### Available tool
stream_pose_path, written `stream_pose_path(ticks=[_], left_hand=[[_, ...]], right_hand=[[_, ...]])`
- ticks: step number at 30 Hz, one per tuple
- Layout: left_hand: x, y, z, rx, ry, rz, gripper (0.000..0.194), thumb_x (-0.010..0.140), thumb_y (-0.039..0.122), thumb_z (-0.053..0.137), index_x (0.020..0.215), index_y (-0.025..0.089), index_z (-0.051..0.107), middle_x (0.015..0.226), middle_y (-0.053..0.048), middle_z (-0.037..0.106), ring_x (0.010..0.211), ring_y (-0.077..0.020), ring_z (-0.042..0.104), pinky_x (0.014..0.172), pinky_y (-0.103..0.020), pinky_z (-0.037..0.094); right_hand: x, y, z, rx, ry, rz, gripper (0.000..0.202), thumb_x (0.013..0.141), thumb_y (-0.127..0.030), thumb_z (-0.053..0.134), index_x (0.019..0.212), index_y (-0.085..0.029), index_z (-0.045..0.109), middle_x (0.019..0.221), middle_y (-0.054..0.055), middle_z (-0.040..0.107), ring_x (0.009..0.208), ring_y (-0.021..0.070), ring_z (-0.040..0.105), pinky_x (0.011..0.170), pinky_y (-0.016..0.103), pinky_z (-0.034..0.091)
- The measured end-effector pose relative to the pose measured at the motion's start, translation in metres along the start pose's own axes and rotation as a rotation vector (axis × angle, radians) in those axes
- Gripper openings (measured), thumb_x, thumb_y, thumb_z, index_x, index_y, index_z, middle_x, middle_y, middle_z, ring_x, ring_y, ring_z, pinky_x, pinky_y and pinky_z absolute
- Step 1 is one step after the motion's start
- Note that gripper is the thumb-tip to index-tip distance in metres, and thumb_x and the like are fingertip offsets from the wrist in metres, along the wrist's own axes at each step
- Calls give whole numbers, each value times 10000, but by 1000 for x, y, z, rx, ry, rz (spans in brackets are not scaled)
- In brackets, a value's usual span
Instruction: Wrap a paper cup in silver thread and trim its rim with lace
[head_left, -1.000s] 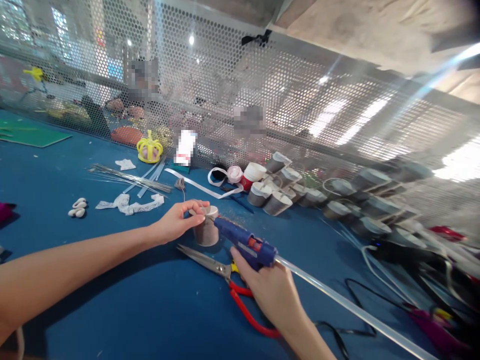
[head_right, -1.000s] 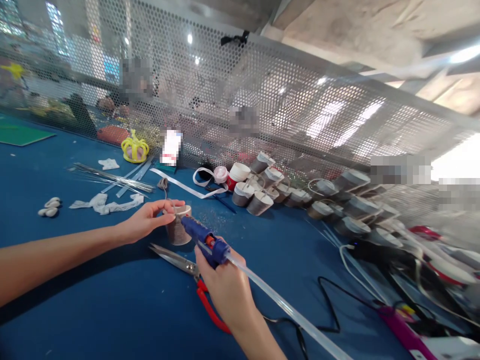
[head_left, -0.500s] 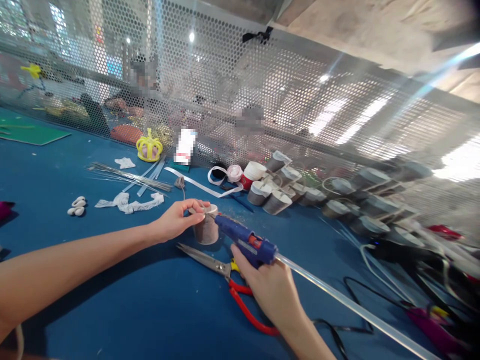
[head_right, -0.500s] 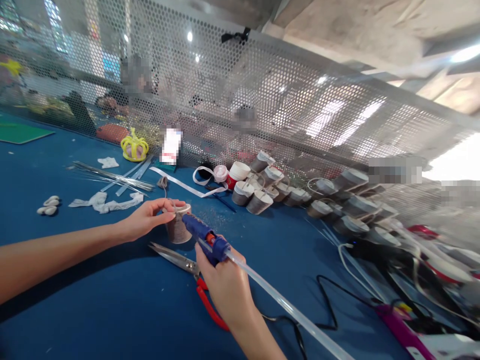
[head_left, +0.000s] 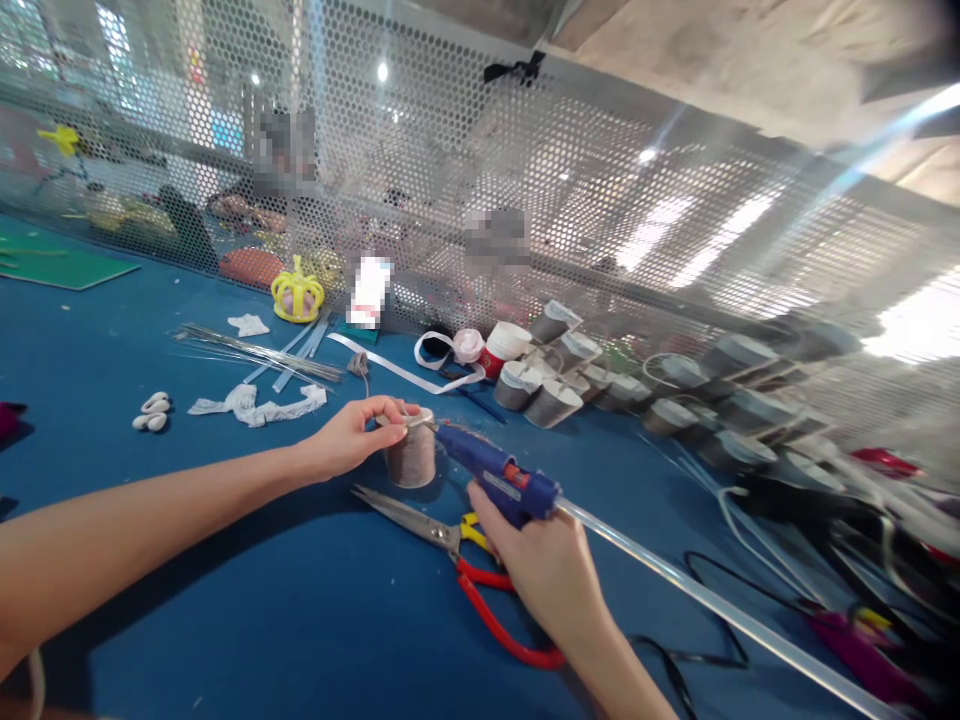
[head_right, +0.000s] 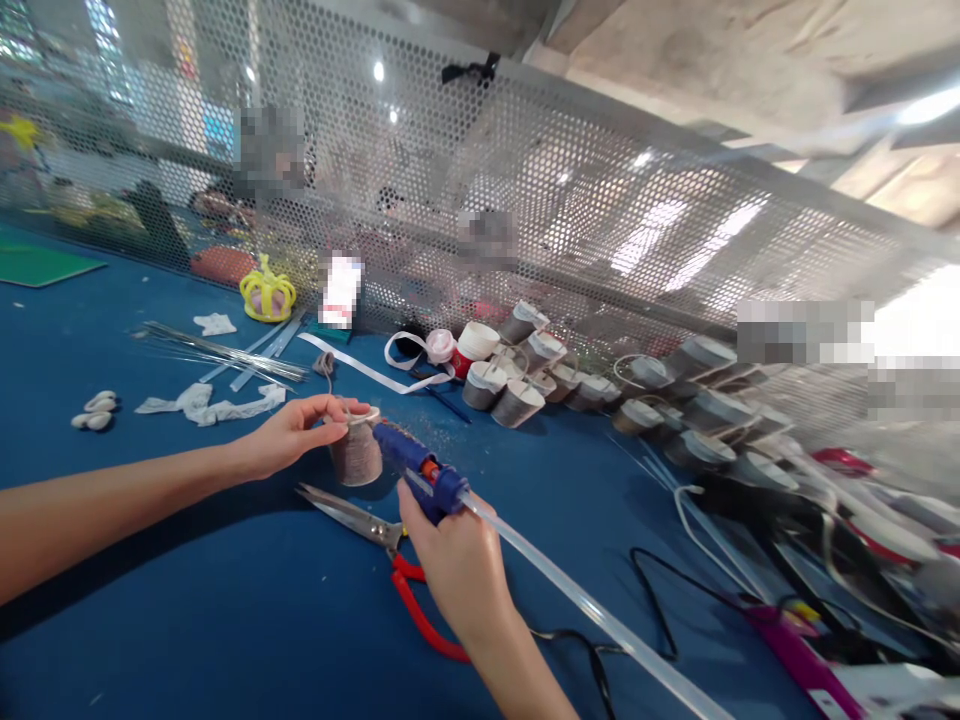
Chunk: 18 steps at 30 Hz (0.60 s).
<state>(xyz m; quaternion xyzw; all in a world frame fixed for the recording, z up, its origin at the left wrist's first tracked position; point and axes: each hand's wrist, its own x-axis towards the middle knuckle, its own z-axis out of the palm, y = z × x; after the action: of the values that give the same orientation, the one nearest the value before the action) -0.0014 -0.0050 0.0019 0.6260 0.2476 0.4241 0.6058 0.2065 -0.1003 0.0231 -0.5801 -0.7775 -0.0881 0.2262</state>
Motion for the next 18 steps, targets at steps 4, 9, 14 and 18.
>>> stream_pose_path(ticks=[4, 9, 14, 18], left_hand=[[0, 0, -1, 11, -1, 12, 146, 762, 260, 597, 717, 147, 516, 1162, -126, 588, 1166, -246, 471, 936, -387, 328], [1, -3, -3, 19, -12, 31, 132, 768, 252, 592, 717, 153, 521, 1142, -113, 599, 1156, -236, 481, 923, -373, 340], [1, -4, -4, 13, -24, 17, 137, 771, 256, 583, 729, 149, 509, 1161, -134, 582, 1158, -242, 482, 920, -380, 347], [1, -3, -5, 19, -41, 28, 166, 770, 275, 583, 705, 150, 496, 1146, -145, 589, 1193, -253, 448, 922, -381, 342]], right_hand=[[2, 6, 0, -17, -15, 17, 255, 737, -220, 492, 862, -190, 711, 338, 2, 503, 433, 214, 558, 456, 297, 439], [2, 0, 0, 17, 3, 38, 241, 723, -215, 504, 846, -194, 710, 395, 18, 554, 466, 212, 581, 461, 287, 447], [3, -3, 0, 88, 13, 73, 231, 703, -214, 523, 834, -189, 713, 400, 18, 562, 449, 203, 570, 456, 281, 441], [7, 0, -1, 191, 38, 142, 210, 683, -215, 533, 783, -184, 715, 406, 19, 569, 438, 194, 561, 442, 270, 423]])
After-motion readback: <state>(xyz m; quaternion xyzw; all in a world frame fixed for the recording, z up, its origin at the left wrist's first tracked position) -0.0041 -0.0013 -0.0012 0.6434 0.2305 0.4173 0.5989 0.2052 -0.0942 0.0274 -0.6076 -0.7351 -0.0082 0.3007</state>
